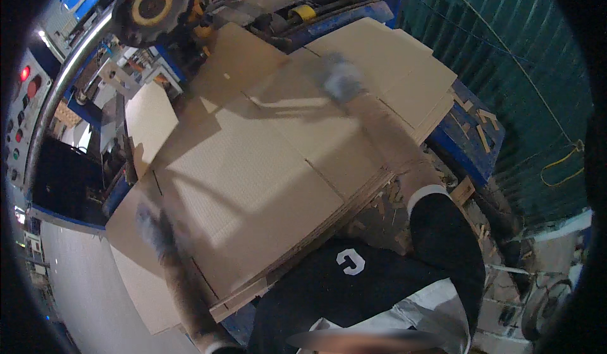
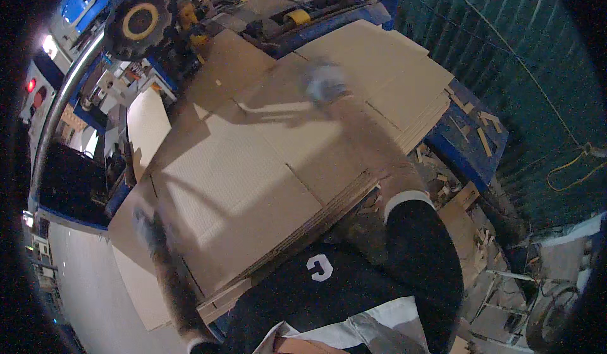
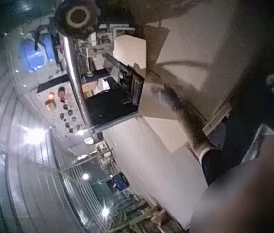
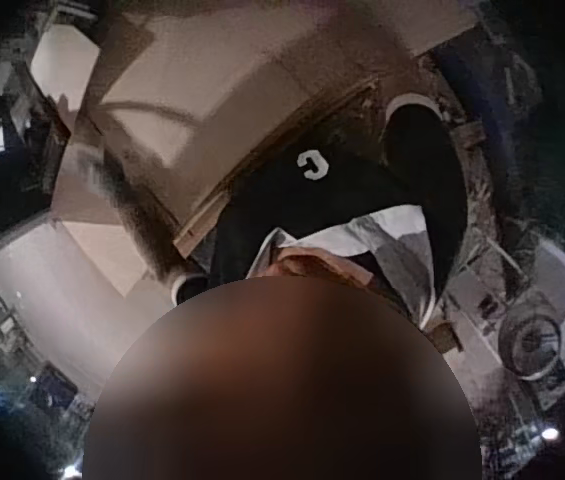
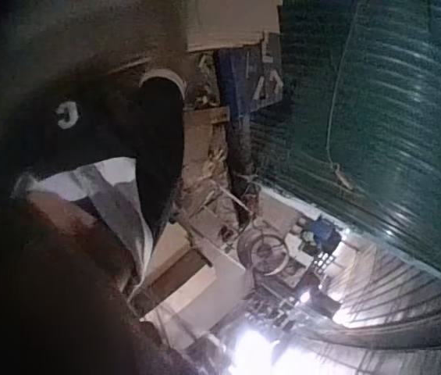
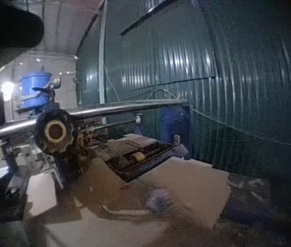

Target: The person repeatedly picks up flat cardboard sheets from a conveyor and stacks them on a growing pile. The hands align each sheet and place it on top of the previous ones, maintaining a neat stack throughout the clip.

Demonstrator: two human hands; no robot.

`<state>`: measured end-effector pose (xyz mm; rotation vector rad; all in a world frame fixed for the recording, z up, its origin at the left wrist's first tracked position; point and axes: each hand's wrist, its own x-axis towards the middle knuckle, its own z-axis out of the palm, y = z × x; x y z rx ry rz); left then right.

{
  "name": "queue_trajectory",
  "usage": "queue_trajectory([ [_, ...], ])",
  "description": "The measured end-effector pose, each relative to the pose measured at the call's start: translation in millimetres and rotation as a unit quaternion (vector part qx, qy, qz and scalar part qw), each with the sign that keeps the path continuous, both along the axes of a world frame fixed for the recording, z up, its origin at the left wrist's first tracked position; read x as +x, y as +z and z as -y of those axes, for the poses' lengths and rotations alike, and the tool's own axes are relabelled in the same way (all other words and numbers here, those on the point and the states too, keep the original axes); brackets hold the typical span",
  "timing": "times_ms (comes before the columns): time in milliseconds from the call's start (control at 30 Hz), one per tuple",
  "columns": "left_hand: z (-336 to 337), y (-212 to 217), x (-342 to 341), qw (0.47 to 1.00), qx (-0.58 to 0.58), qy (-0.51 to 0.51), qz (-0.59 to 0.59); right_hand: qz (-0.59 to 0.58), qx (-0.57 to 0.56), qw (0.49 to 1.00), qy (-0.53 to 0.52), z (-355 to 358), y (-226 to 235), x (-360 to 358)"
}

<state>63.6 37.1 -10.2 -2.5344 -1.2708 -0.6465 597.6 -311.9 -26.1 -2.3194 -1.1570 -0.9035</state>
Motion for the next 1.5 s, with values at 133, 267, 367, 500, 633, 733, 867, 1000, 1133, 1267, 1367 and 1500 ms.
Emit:
queue_trajectory([
  [133, -11.5, -27.9, -185.1, 0.956, -0.084, 0.269, 0.078, -0.207, -0.025, 0.889, -0.408, 183.9, 16.2, 71.4],
  [267, -14.4, -37.2, -309.2, 0.907, -0.236, 0.310, 0.162, -0.313, 0.014, 0.850, -0.424, 319.3, -10.0, 103.3],
  [367, -8.5, -25.1, -319.6, 0.929, -0.267, 0.214, 0.140, -0.390, 0.302, 0.850, -0.185, 332.1, -7.3, 116.6],
  [500, -4.0, -0.9, -275.4, 0.879, -0.384, 0.098, 0.264, -0.415, 0.534, 0.727, 0.116, 282.1, 50.8, 78.6],
  [633, 3.1, 24.1, -252.1, 0.738, -0.538, 0.102, 0.394, -0.311, 0.472, 0.799, 0.204, 224.4, 100.0, -25.2],
  [733, 9.1, 31.4, -240.9, 0.810, -0.498, 0.110, 0.289, -0.186, 0.350, 0.916, 0.051, 200.1, 96.4, -109.5],
  [867, 5.8, 15.6, -229.8, 0.939, -0.259, 0.226, 0.005, 0.059, 0.069, 0.991, 0.096, 174.2, 78.7, -180.3],
  [1000, -13.5, 23.2, -247.1, 0.876, -0.412, 0.246, 0.052, -0.037, -0.162, 0.944, 0.284, 149.5, 72.6, -216.9],
  [1133, 20.0, 81.6, -262.4, 0.818, -0.488, 0.057, 0.300, -0.044, -0.315, 0.899, 0.301, 127.4, 69.9, -232.1],
  [1267, 143.6, 103.7, -182.1, 0.912, -0.243, -0.042, 0.327, -0.036, -0.234, 0.905, 0.354, 113.2, 62.7, -241.8],
  [1367, 216.0, 61.7, -80.9, 0.950, -0.123, -0.274, 0.090, -0.036, -0.203, 0.897, 0.390, 105.4, 59.1, -246.7],
  [1500, 240.9, 37.5, -23.3, 0.926, -0.139, -0.329, -0.123, -0.013, -0.251, 0.884, 0.393, 100.2, 59.8, -249.1],
])
